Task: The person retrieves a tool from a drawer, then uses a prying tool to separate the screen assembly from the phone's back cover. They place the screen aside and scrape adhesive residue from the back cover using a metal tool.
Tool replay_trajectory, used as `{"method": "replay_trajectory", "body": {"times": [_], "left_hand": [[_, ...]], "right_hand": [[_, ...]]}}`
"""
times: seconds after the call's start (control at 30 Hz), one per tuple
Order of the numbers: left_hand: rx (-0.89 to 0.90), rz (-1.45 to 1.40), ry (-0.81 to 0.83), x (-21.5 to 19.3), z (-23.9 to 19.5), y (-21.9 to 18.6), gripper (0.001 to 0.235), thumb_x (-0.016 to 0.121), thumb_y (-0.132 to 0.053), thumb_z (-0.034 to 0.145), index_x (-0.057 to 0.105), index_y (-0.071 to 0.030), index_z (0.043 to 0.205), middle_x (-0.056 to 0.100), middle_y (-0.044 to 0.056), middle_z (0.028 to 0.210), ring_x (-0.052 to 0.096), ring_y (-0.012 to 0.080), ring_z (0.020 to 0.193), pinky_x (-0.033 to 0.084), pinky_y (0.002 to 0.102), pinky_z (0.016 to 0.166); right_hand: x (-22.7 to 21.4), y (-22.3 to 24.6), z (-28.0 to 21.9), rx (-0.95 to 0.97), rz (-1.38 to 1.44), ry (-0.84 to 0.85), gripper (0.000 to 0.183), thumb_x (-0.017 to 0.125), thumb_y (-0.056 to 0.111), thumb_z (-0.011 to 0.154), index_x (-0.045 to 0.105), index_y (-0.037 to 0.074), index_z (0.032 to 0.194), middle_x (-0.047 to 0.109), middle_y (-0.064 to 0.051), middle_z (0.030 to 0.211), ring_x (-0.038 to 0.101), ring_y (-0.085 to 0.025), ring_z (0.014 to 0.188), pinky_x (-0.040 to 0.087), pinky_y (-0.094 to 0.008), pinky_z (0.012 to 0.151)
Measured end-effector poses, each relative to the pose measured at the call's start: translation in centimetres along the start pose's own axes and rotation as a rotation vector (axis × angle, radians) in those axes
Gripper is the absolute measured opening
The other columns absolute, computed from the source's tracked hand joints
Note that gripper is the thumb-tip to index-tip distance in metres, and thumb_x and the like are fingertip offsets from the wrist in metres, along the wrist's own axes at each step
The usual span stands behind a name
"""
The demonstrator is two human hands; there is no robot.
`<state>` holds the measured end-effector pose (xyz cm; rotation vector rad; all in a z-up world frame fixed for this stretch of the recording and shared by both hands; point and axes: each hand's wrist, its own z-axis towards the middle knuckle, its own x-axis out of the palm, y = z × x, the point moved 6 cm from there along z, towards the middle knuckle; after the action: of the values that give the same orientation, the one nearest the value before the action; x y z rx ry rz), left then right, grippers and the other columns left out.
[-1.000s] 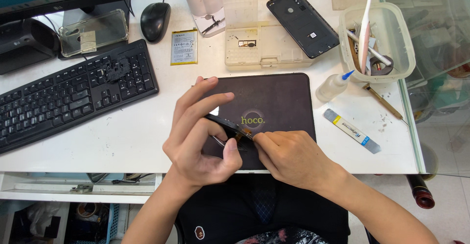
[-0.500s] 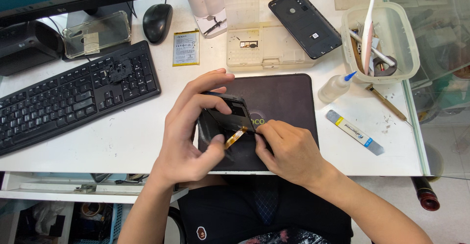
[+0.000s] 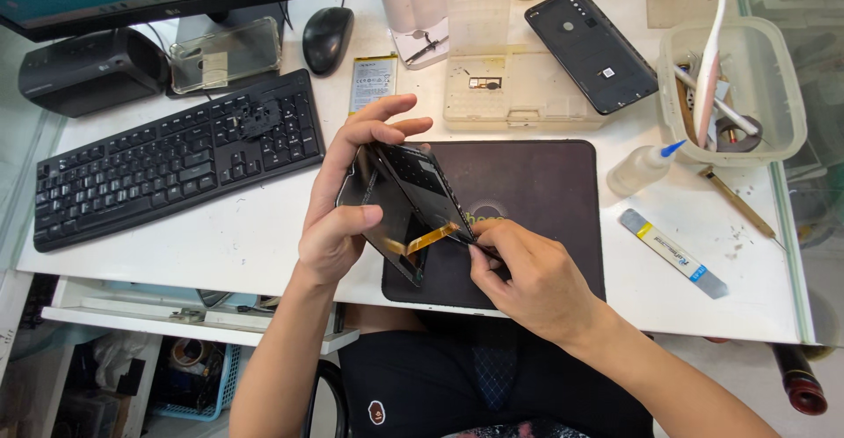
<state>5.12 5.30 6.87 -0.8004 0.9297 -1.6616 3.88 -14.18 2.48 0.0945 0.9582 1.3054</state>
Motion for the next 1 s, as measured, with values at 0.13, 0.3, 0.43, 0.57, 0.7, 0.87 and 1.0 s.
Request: {"method": "replay_trajectory", "body": {"times": [0.13, 0.3, 0.43, 0.57, 0.7, 0.87, 1.0], "left_hand": [[0.0, -0.066, -0.041, 0.0, -0.1, 1.0, 0.075, 0.07, -0.034, 0.088, 0.038, -0.001, 0.148, 0.034, 0.024, 0.163, 0.046, 0.0384, 0.144, 0.046, 0.046, 0.123], [0.064, 0.304, -0.013, 1.3, -1.2, 1.8, 0.124, 0.083, -0.007, 0.081, -0.009, -0.014, 0.164, 0.016, 0.017, 0.173, 0.036, 0.0342, 0.157, 0.047, 0.043, 0.124], [0.054, 0.464, -0.005, 2.1, -2.2, 2.0, 0.136, 0.081, 0.005, 0.078, -0.023, -0.016, 0.162, 0.011, 0.016, 0.175, 0.037, 0.0301, 0.158, 0.05, 0.039, 0.121], [-0.029, 0.479, -0.058, 1.9, -2.8, 2.3, 0.123, 0.07, 0.008, 0.08, -0.018, -0.013, 0.164, 0.025, 0.018, 0.166, 0.048, 0.0268, 0.146, 0.052, 0.037, 0.116], [-0.167, 0.437, -0.122, 1.3, -3.0, 2.7, 0.108, 0.056, 0.009, 0.079, -0.007, -0.01, 0.165, 0.043, 0.017, 0.149, 0.058, 0.022, 0.128, 0.055, 0.032, 0.098], [-0.084, 0.365, -0.142, 1.1, -3.9, 3.6, 0.094, 0.052, 0.013, 0.085, 0.006, -0.007, 0.165, 0.044, 0.015, 0.146, 0.053, 0.0167, 0.125, 0.05, 0.027, 0.103], [-0.22, 0.255, -0.289, -0.3, -4.6, 6.5, 0.042, 0.058, 0.003, 0.1, 0.04, 0.002, 0.137, 0.055, 0.007, 0.111, 0.053, 0.0079, 0.09, 0.049, 0.021, 0.076]], "right_hand": [[0.1, 0.4, 0.1, -0.053, -0.016, -0.048, 0.017, 0.076, -0.003, 0.084, 0.06, -0.004, 0.091, 0.071, -0.011, 0.093, 0.074, -0.018, 0.069, 0.061, -0.026, 0.061], [-0.1, 0.5, 0.2, -0.079, -0.018, -0.077, 0.02, 0.078, -0.004, 0.083, 0.06, -0.003, 0.091, 0.071, -0.012, 0.092, 0.073, -0.02, 0.069, 0.059, -0.027, 0.06], [-0.2, 0.8, 0.4, -0.118, -0.076, -0.094, 0.022, 0.079, -0.003, 0.081, 0.06, -0.001, 0.091, 0.071, -0.012, 0.091, 0.072, -0.023, 0.072, 0.059, -0.029, 0.06], [-0.3, 1.0, 0.4, -0.123, -0.08, -0.114, 0.023, 0.079, -0.003, 0.08, 0.059, 0.0, 0.091, 0.071, -0.011, 0.091, 0.072, -0.023, 0.073, 0.058, -0.03, 0.06], [-0.3, 0.7, 0.3, 0.01, 0.036, -0.105, 0.022, 0.077, -0.003, 0.081, 0.058, 0.001, 0.093, 0.069, -0.008, 0.087, 0.07, -0.018, 0.066, 0.057, -0.027, 0.059], [-0.3, 0.2, 0.4, 0.068, 0.073, -0.177, 0.028, 0.071, -0.002, 0.088, 0.054, -0.003, 0.111, 0.066, -0.009, 0.093, 0.071, -0.018, 0.077, 0.059, -0.028, 0.072], [0.1, -0.7, 0.6, 0.208, 0.152, -0.159, 0.058, 0.067, 0.002, 0.09, 0.036, -0.013, 0.138, 0.063, -0.007, 0.088, 0.065, -0.016, 0.071, 0.055, -0.026, 0.064]]}}
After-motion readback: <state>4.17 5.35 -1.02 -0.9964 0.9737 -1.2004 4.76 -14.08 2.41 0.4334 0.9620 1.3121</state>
